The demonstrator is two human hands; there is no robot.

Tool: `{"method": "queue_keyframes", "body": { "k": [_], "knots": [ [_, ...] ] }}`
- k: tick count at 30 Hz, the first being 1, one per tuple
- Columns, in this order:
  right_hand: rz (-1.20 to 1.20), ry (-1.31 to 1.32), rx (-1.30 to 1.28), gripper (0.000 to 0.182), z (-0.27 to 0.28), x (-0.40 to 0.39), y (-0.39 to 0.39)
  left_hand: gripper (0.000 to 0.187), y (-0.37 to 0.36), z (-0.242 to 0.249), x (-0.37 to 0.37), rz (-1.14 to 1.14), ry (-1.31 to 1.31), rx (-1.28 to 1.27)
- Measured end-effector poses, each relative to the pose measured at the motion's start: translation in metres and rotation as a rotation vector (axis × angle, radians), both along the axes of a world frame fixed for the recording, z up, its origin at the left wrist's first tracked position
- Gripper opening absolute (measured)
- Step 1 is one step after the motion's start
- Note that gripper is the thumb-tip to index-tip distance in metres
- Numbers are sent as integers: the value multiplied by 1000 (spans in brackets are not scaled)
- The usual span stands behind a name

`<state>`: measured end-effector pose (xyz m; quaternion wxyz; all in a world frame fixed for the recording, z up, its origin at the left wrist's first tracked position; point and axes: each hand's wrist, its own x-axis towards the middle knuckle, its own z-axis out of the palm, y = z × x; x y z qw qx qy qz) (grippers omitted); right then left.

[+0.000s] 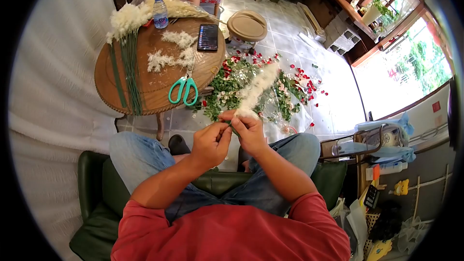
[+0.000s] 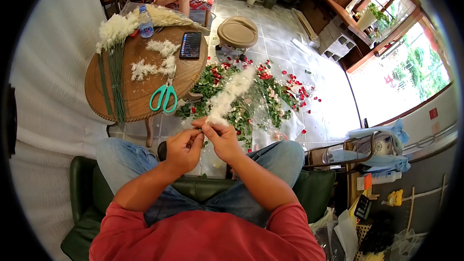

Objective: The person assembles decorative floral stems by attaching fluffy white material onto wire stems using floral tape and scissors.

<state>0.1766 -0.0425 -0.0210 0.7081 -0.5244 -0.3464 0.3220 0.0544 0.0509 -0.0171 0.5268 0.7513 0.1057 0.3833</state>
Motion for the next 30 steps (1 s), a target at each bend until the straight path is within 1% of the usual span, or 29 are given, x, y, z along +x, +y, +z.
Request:
{"method": "queue_keyframes", "body": {
  "k": [1, 2, 3, 4, 6, 8, 10, 11, 13, 17, 18, 19, 20, 22, 26, 28, 30],
  "knots": [
    [-5, 0, 3, 24, 1, 0, -2, 10, -2, 0, -1, -26, 25, -99],
    [66, 160, 5, 24, 2, 2, -4, 10, -2, 0, -1, -31, 25, -96],
    [139, 319, 7, 24, 3, 3, -5, 10, -2, 0, -2, -132, 42, -348],
    [137, 319, 9, 24, -1, 5, -6, 9, -1, 0, -3, -232, 61, -601],
    [98, 132, 38, 24, -11, 9, -6, 9, -2, 3, 0, -229, 86, -601],
    [65, 153, 28, 23, -14, 11, -7, 8, -1, 7, 1, -228, 112, -600],
    [32, 174, 13, 23, -16, 13, -6, 9, -1, 12, -1, 12, 119, 13],
    [13, 128, 21, 25, -19, 16, -5, 9, 1, 9, 0, 12, 117, 13],
    [-3, 82, 25, 27, -10, 14, -2, 11, 4, 5, 2, 84, -30, 276],
    [152, 184, 123, 37, 6, 1, 0, 8, 3, 7, 0, 120, -95, 253],
    [208, 215, 160, 40, 6, -1, 0, 8, 2, 8, -2, 59, -62, 216],
    [206, 215, 162, 40, 4, -2, -1, 7, 0, 8, -4, -4, -29, 180],
    [175, 253, 125, 38, 2, -2, -2, 7, 0, 7, -6, -7, -30, 181],
    [145, 291, 87, 35, -5, 2, -4, 7, 0, 4, -7, -199, 128, -209],
    [81, 240, 125, 26, -21, 16, -4, 8, -4, 8, -4, -179, 120, -234],
    [48, 236, 155, 23, -21, 18, -4, 7, -5, 10, -4, -6, 56, 62],
    [54, -4, 50, 28, -21, 20, -5, 7, -5, 3, -3, -11, 20, 51]
  ]
}}
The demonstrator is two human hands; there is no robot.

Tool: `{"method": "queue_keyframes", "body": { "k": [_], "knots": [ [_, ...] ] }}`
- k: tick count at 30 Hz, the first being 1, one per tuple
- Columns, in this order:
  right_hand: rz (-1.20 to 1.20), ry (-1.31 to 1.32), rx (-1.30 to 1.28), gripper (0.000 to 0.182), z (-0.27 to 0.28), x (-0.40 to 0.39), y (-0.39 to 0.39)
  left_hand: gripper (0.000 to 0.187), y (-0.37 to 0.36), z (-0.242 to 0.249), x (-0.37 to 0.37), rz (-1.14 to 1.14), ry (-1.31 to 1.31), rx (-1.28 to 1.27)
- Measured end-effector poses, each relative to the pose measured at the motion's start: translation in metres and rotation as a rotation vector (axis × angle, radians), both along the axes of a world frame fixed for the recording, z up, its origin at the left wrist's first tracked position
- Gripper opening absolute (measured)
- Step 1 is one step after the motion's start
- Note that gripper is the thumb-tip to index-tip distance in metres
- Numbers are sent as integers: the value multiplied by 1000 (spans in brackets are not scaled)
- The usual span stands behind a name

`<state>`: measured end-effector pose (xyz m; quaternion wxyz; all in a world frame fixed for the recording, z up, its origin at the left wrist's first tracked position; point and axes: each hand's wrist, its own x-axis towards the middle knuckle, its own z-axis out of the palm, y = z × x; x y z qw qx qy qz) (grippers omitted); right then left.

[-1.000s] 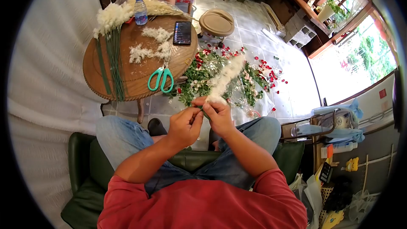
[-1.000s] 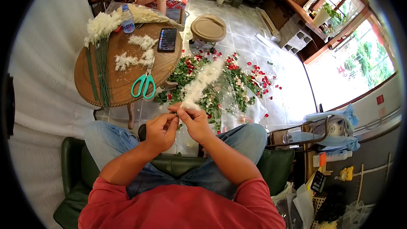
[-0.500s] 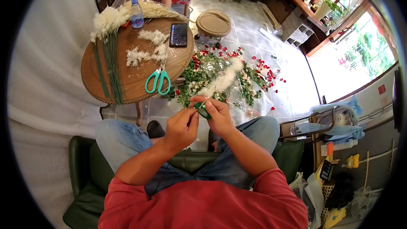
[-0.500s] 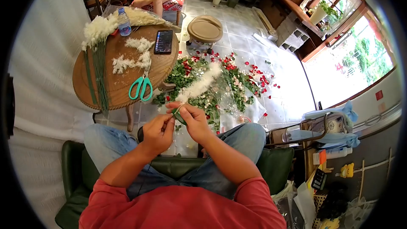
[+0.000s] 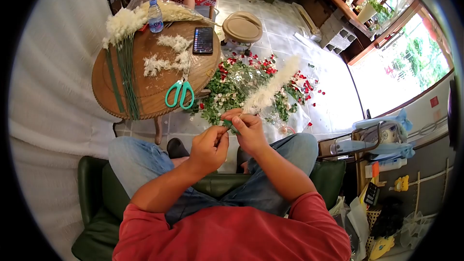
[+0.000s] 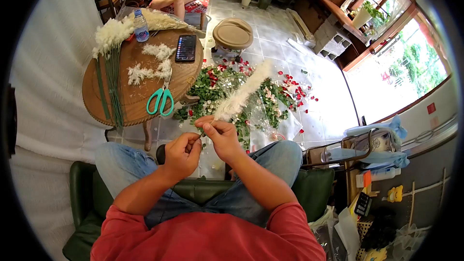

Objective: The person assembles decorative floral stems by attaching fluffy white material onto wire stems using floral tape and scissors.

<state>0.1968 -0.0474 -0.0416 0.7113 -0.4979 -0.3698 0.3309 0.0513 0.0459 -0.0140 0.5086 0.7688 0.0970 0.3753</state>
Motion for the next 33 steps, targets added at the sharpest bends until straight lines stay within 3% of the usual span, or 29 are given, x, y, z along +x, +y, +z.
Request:
{"method": "queue_keyframes", "body": {
  "k": [1, 3, 6, 9, 11, 20, 22, 26, 29, 31, 33],
  "knots": [
    [2, 1, -1, 28, 10, -6, 1, 7, 0, -3, 0, -8, -32, -9],
    [42, 252, 53, 32, 28, -20, 3, 7, -2, -5, -1, -34, -26, -133],
    [142, 305, 123, 36, 28, -18, 1, 7, -2, -2, -2, -108, -2, -315],
    [104, 135, 137, 32, 21, -18, 5, 9, -2, 1, -4, -197, 55, -417],
    [114, 160, 144, 29, 12, -14, 3, 10, -3, 4, -6, -245, 96, -460],
    [45, 142, 95, 20, 17, -13, 2, 10, 2, 3, -2, -191, 73, -296],
    [26, 98, 83, 20, 19, -12, 2, 10, 12, 18, 0, 56, 72, 38],
    [84, 68, -19, 26, 22, -10, -1, 15, 51, 27, 11, 95, -13, 185],
    [152, 126, -48, 29, 26, -13, 0, 19, 65, 21, 19, -63, -3, 9],
    [185, 157, -78, 30, 26, -11, 0, 20, 65, 21, 23, -271, 2, -261],
    [175, 158, -98, 31, 22, -10, -1, 21, 65, 24, 29, -325, 34, -289]
  ]
}}
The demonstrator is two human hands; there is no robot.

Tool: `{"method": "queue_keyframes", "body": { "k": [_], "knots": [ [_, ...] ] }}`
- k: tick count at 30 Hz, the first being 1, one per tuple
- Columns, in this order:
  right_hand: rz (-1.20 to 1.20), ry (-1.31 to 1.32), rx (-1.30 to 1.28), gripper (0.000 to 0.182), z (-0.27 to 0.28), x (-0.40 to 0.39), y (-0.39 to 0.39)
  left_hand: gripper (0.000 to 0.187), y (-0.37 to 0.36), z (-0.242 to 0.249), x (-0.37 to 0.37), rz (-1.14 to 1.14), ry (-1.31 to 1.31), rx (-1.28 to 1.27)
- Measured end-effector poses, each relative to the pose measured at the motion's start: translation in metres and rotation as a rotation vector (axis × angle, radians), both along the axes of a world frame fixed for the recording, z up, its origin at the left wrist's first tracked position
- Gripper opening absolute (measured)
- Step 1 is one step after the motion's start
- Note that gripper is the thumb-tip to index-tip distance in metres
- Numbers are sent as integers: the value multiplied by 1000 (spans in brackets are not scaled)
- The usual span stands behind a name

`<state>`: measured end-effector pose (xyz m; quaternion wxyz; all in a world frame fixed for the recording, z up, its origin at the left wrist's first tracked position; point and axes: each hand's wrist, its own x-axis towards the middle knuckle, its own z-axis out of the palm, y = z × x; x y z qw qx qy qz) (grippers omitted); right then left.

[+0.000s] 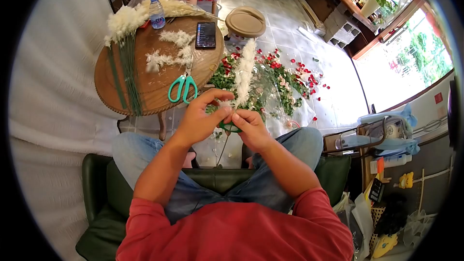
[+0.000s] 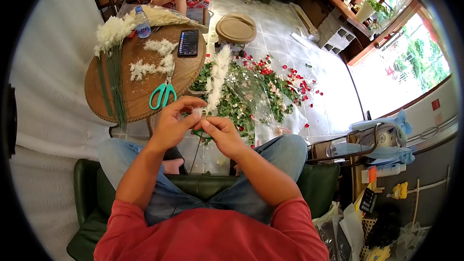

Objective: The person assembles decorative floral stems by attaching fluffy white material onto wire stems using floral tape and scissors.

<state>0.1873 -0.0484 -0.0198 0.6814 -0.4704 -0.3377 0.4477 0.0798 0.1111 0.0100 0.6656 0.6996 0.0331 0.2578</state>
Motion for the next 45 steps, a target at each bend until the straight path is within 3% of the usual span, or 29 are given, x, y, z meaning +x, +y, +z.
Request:
{"method": "queue_keyframes", "body": {
  "k": [5, 11, 13, 17, 19, 20, 22, 23, 25, 28, 30, 32, 38, 45],
  "knots": [
    [-4, 11, -12, 32, 4, 0, -1, 23, 10, 5, 8, -125, 173, 80],
    [-21, -55, -2, 31, -7, 4, 0, 11, 0, 22, 6, 45, 68, 509],
    [5, -135, 45, 30, -3, 4, 1, 8, -3, 14, 11, 240, -52, 544],
    [29, -55, 31, 30, 3, 5, 2, 10, 7, 9, 12, 404, 6, 488],
    [-53, -129, 26, 31, 2, 6, 3, 8, 11, 18, 10, 685, -131, 839],
    [-54, -131, 27, 31, 4, 7, 2, 8, 7, 19, 6, 685, -134, 840],
    [-212, -172, -80, 30, 9, 9, -1, 9, -13, 15, -9, 457, -30, 539],
    [-242, -240, -10, 29, 3, 14, 1, 9, -26, 11, -19, 455, -29, 540],
    [-273, -252, -39, 28, 6, 16, 0, 10, -49, 1, -33, 168, 222, 297],
    [-304, -304, -82, 27, 10, 16, -2, 9, -59, -13, -30, 264, 41, 316],
    [-297, -354, -82, 27, 12, 18, -1, 7, -61, -16, -30, 264, 100, 263],
    [-222, -164, 103, 27, 11, 18, 0, 6, -65, -19, -28, 244, 31, 136],
    [-33, 268, 237, 24, 14, 10, 0, 9, -66, -25, -30, 143, 50, -9],
    [-63, 304, 310, 19, 5, 16, -3, 9, -66, -20, -30, 151, 51, 73]
  ]
}}
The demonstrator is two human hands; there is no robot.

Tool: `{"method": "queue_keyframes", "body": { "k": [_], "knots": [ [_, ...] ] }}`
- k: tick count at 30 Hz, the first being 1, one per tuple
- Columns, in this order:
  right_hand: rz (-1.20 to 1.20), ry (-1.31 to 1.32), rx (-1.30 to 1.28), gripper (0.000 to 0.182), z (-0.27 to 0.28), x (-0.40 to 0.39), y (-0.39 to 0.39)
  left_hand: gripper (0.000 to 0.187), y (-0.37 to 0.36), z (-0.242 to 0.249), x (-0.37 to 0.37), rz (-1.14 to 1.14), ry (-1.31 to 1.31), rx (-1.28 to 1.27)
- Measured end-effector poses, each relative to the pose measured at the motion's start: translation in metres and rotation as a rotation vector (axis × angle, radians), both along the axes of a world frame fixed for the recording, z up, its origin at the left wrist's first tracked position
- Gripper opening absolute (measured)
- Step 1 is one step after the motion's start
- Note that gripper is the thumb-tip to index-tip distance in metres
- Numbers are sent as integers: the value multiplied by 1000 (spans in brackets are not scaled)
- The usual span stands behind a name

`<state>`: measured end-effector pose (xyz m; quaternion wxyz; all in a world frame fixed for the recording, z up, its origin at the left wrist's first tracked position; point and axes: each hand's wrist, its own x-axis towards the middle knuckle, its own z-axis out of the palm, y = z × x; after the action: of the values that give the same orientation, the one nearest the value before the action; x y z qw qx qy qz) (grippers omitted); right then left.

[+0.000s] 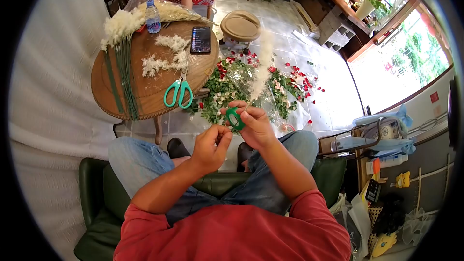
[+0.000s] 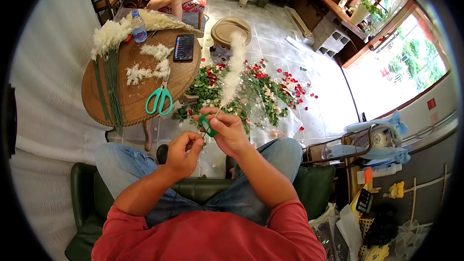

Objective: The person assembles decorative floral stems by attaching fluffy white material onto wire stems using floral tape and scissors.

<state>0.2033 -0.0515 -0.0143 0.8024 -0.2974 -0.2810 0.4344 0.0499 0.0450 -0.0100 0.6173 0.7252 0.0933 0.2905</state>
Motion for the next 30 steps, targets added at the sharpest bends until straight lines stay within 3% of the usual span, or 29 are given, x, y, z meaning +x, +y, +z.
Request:
{"method": "queue_keyframes", "body": {
  "k": [3, 5, 9, 12, 14, 15, 18, 20, 24, 26, 30],
  "knots": [
    [-32, -59, -55, 19, 0, 1, 0, 7, -2, -1, 1, 49, -29, 81],
    [-131, -391, -198, 22, 6, -1, 2, 6, -1, -5, 3, 131, -131, 150],
    [-70, -161, -166, 26, 14, -16, 5, 8, 0, -5, 1, 114, -81, 61],
    [-63, -206, -186, 27, 7, -15, 6, 9, -2, -5, -2, -6, -29, -136],
    [-72, -214, -99, 25, -2, -13, 7, 11, -4, -10, -2, -198, 25, -536],
    [-71, -215, -99, 25, -3, -12, 6, 11, -5, -10, -1, -198, 24, -536],
    [-104, -209, -93, 24, -8, -7, 4, 8, -5, -5, 3, -33, 13, -335],
    [-163, -352, -150, 26, -18, -4, 5, 6, -4, 1, 4, 156, -18, -23],
    [-168, -647, -261, 30, 15, -10, 4, 8, 1, 0, 1, 180, -113, 117],
    [-234, -846, -216, 36, 19, -10, 5, 8, 2, -5, 1, 126, -84, -109],
    [-315, -955, -252, 34, 11, -6, 7, 9, 4, 3, -1, 6, 38, -371]
  ]
}}
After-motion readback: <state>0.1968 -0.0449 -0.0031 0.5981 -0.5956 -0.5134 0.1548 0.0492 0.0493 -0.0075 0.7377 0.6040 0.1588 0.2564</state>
